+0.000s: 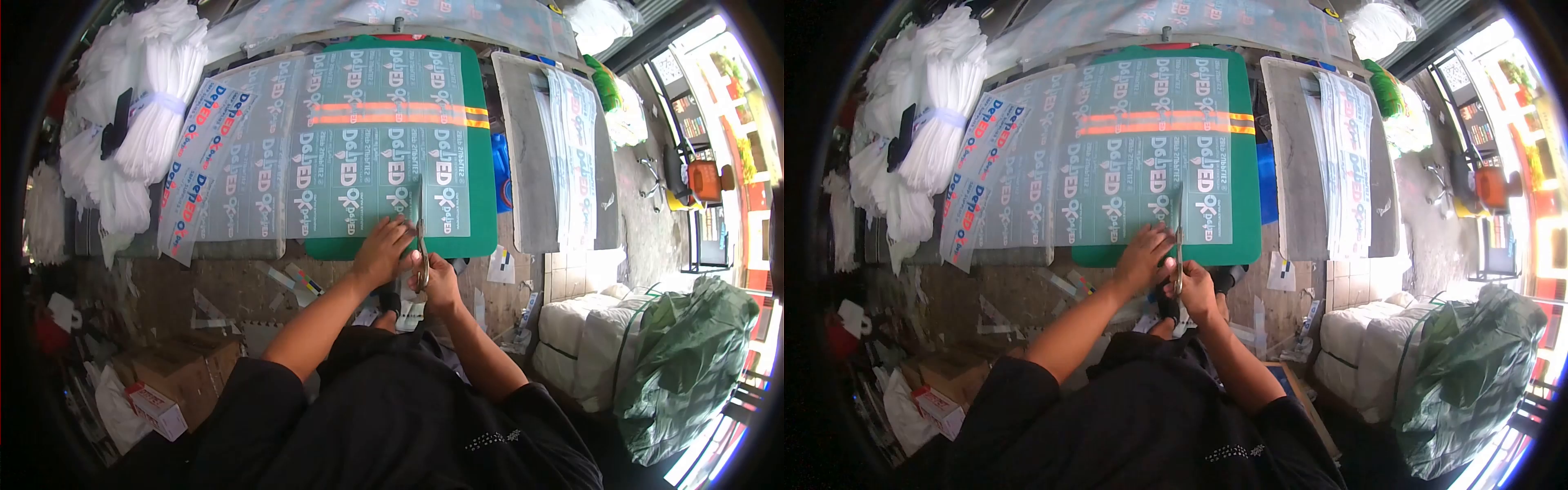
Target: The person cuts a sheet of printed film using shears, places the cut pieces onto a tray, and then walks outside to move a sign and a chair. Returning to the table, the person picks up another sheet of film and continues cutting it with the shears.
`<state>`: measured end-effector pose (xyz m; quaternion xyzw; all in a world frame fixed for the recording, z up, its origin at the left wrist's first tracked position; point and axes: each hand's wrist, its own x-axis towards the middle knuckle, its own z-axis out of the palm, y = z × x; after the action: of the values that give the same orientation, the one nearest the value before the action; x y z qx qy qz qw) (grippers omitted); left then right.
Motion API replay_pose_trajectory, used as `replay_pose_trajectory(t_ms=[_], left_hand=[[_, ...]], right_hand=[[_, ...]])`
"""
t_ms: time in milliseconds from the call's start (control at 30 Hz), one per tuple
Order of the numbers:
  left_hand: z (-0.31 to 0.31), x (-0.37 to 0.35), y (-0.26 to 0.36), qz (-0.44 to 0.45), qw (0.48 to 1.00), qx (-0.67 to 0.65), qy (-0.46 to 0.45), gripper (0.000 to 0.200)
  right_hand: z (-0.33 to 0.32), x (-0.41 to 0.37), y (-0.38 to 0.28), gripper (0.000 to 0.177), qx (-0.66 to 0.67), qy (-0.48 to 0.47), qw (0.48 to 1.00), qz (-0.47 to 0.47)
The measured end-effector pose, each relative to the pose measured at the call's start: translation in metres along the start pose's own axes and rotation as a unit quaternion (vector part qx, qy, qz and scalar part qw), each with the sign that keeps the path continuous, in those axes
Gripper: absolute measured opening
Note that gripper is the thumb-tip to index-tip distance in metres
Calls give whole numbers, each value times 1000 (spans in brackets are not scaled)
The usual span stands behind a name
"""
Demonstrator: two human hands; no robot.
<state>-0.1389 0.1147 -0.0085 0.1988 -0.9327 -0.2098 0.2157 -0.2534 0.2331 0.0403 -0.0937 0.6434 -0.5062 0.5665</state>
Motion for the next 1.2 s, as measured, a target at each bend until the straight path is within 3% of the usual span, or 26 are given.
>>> replay_pose_trajectory(t_ms=[67,133,267,533,967,1200], left_hand=[[-2,1,2,10,996,59,-64,51],[-5,2,3,23,994,73,-81,57],[-5,8,8,36,988,96,-114,67],[6,8,1,54,991,100,-67,71],[2,11,1,44,990,87,-98,72],[-2,14,6,43,991,106,-70,68]], right_hand=[[-1,2,-6,41,-1,1,1000,0],[-3,5,-7,42,52,-13,999,2],[-7,5,-10,42,19,-35,999,-32],[-11,25,-16,43,-139,13,988,-66],[-10,42,-32,48,-119,19,991,-53],[-8,57,-32,55,-127,24,990,-63]])
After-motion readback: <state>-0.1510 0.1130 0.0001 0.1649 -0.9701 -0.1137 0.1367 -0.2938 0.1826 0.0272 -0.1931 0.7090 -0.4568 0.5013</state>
